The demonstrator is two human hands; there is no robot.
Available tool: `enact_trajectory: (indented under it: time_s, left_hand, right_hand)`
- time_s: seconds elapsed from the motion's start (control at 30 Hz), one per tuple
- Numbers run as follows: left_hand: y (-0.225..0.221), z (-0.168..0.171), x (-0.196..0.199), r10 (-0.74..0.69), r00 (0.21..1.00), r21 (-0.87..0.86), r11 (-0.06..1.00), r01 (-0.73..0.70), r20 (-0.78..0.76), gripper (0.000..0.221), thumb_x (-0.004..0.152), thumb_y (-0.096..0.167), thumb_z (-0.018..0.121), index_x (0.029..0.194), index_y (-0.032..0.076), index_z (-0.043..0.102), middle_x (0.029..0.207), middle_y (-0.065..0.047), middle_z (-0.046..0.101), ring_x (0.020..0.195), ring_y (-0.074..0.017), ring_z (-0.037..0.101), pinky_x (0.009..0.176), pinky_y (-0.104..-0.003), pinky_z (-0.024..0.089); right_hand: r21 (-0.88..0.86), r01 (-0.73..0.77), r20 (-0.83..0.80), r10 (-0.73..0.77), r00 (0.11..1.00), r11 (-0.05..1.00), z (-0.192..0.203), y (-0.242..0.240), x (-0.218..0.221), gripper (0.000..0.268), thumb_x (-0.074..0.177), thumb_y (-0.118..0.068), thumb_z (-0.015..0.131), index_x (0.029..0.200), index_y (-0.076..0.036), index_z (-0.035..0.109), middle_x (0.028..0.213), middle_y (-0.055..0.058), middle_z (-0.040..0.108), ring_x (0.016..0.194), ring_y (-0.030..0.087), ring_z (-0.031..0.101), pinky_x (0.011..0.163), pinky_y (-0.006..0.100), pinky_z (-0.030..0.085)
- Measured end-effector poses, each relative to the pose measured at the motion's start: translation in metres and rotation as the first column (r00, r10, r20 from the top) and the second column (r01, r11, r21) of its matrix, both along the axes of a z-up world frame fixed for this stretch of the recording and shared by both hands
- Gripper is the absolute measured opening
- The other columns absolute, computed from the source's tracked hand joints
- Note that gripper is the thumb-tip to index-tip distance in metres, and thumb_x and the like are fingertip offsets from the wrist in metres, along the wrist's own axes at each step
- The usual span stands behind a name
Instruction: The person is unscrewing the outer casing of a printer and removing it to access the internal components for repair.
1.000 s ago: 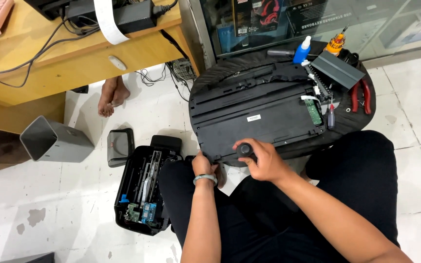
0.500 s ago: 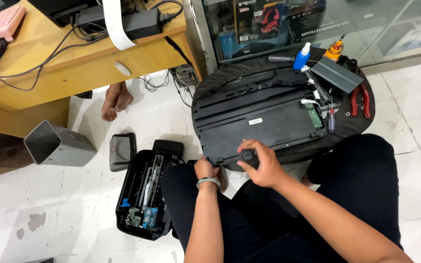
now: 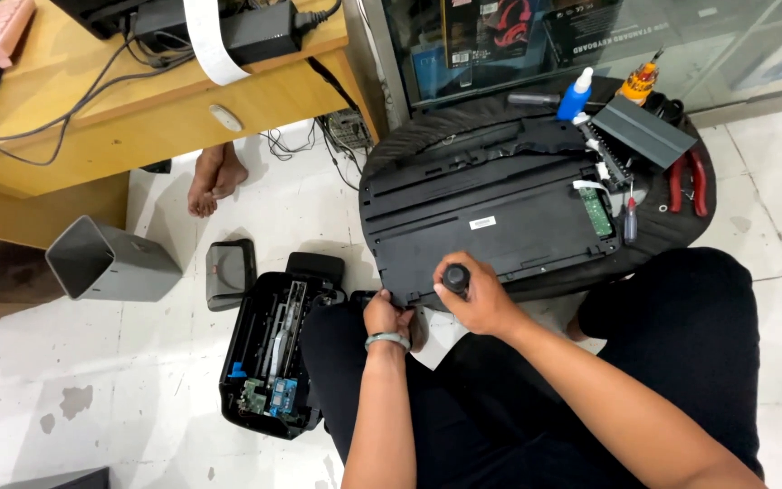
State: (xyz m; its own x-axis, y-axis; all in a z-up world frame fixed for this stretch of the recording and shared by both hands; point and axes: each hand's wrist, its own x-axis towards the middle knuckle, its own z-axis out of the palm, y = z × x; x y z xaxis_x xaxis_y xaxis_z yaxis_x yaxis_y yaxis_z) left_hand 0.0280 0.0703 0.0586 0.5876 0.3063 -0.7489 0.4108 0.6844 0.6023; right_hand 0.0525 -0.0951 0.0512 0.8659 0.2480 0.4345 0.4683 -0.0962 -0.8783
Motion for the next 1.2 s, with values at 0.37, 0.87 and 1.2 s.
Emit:
enact_trajectory:
  time_s: [0.37, 0.87, 1.2]
  left_hand:
    - [0.015, -0.073, 0.003, 0.027, 0.999, 0.030, 0.999, -0.026, -0.026, 0.054, 0.107, 0.021, 0.042, 0.158, 0.003, 0.033, 0.163, -0.039, 0.013, 0.145, -0.0609, 0.021, 0.112, -0.070, 0.033]
    - [0.001, -0.037, 0.006, 0.018, 0.998, 0.064, 0.998, -0.014, -0.059, 0.059, 0.107, 0.030, 0.046, 0.162, 0.012, 0.033, 0.168, -0.027, 0.011, 0.148, -0.0531, 0.024, 0.115, -0.062, 0.037]
    - [-0.022, 0.027, 0.005, 0.059, 0.997, 0.070, 0.996, -0.056, -0.043, 0.062, 0.106, 0.030, 0.039, 0.164, 0.008, 0.028, 0.168, -0.028, 0.004, 0.150, -0.0549, 0.018, 0.121, -0.061, 0.030]
  right_hand:
    - [0.027, 0.262, 0.067, -0.263, 0.962, 0.965, -0.004, 0.017, -0.021, 0.013, 0.091, -0.009, 0.074, 0.100, -0.008, 0.064, 0.085, 0.010, 0.073, 0.079, 0.033, 0.073, 0.072, 0.040, 0.058]
    - [0.066, 0.266, 0.060, -0.270, 0.961, 0.962, 0.018, 0.011, -0.036, 0.013, 0.091, -0.015, 0.075, 0.096, -0.010, 0.065, 0.083, 0.007, 0.075, 0.078, 0.031, 0.075, 0.072, 0.039, 0.059]
    - [0.156, 0.069, -0.085, -0.056, 0.995, 0.985, 0.030, -0.001, -0.012, 0.027, 0.082, -0.001, 0.077, 0.105, -0.003, 0.064, 0.083, 0.014, 0.075, 0.080, 0.025, 0.073, 0.077, 0.041, 0.058]
